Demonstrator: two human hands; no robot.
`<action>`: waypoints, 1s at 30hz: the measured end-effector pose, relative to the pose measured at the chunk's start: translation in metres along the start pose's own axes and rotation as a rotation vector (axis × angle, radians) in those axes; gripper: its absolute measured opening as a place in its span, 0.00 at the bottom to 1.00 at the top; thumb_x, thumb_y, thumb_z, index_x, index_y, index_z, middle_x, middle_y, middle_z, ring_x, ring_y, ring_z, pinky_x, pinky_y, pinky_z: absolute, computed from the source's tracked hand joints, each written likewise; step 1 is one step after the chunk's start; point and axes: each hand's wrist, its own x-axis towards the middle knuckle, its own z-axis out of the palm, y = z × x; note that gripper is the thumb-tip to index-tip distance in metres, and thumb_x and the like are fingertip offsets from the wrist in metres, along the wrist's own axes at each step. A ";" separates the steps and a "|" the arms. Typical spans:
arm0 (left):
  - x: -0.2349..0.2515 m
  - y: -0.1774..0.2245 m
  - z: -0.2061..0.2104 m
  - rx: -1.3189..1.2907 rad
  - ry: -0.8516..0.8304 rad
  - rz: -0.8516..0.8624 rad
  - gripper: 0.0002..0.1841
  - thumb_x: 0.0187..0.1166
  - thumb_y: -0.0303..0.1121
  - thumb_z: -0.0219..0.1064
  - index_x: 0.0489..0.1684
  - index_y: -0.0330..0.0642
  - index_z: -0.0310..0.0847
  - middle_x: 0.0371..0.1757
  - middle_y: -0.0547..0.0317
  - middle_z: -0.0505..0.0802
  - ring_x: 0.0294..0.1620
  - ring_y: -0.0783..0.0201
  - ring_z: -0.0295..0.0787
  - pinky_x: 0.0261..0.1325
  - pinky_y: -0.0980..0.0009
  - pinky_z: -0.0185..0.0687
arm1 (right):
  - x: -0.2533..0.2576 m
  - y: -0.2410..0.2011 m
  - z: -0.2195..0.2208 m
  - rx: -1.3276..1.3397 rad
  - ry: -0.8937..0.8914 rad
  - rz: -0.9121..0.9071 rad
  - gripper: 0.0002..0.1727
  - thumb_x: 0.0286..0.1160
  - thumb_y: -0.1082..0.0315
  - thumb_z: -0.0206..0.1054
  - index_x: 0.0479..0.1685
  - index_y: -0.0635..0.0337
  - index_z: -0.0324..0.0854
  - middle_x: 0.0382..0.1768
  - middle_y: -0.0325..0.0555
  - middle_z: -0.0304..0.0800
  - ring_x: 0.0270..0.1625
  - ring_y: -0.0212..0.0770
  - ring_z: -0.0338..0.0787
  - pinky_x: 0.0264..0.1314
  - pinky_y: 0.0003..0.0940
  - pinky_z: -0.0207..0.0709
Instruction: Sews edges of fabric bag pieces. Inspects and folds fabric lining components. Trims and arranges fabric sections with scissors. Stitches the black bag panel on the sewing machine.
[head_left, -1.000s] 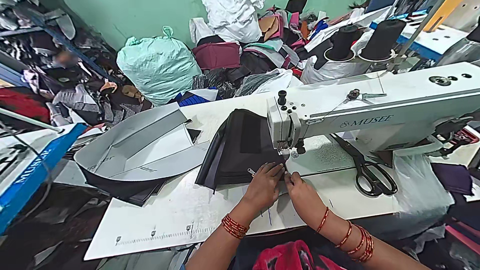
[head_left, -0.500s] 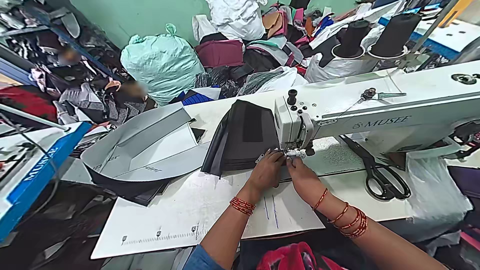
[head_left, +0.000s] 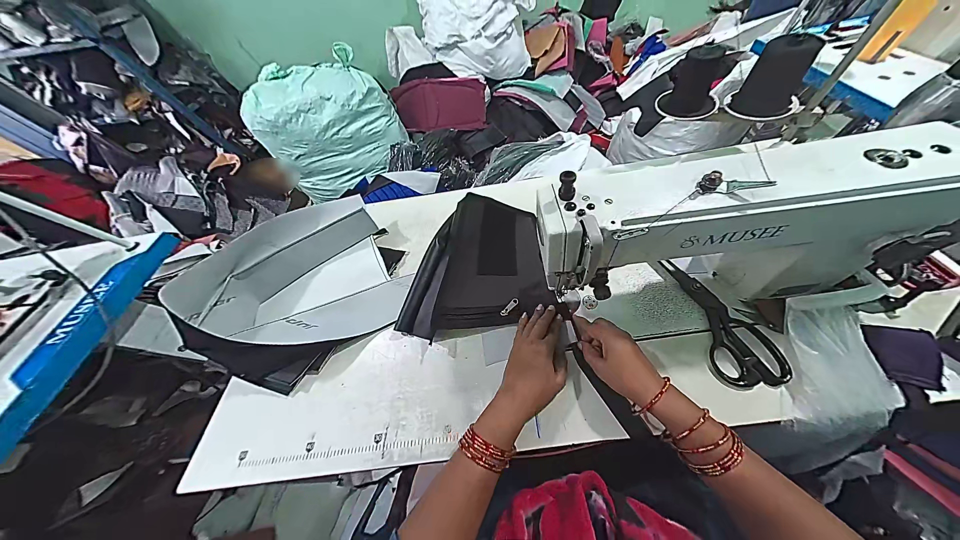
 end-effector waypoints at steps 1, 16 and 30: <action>-0.002 0.004 -0.001 0.008 -0.031 -0.019 0.26 0.76 0.29 0.59 0.75 0.33 0.81 0.85 0.42 0.77 0.91 0.42 0.63 0.93 0.43 0.46 | -0.002 0.001 0.000 -0.003 -0.001 0.005 0.27 0.82 0.73 0.57 0.83 0.65 0.72 0.52 0.59 0.87 0.49 0.47 0.86 0.59 0.35 0.78; -0.014 0.004 -0.002 0.121 -0.005 0.010 0.26 0.75 0.12 0.52 0.68 0.34 0.86 0.79 0.43 0.83 0.86 0.42 0.72 0.91 0.49 0.58 | -0.041 0.053 -0.034 -0.104 0.322 -0.045 0.19 0.82 0.71 0.62 0.67 0.70 0.85 0.51 0.68 0.89 0.46 0.59 0.91 0.54 0.53 0.84; -0.024 0.019 -0.008 0.198 0.009 -0.188 0.26 0.74 0.11 0.56 0.66 0.41 0.88 0.82 0.37 0.78 0.86 0.32 0.66 0.80 0.43 0.70 | -0.099 0.119 -0.078 -0.349 0.437 0.141 0.30 0.74 0.79 0.69 0.80 0.70 0.73 0.65 0.85 0.78 0.68 0.85 0.78 0.69 0.76 0.69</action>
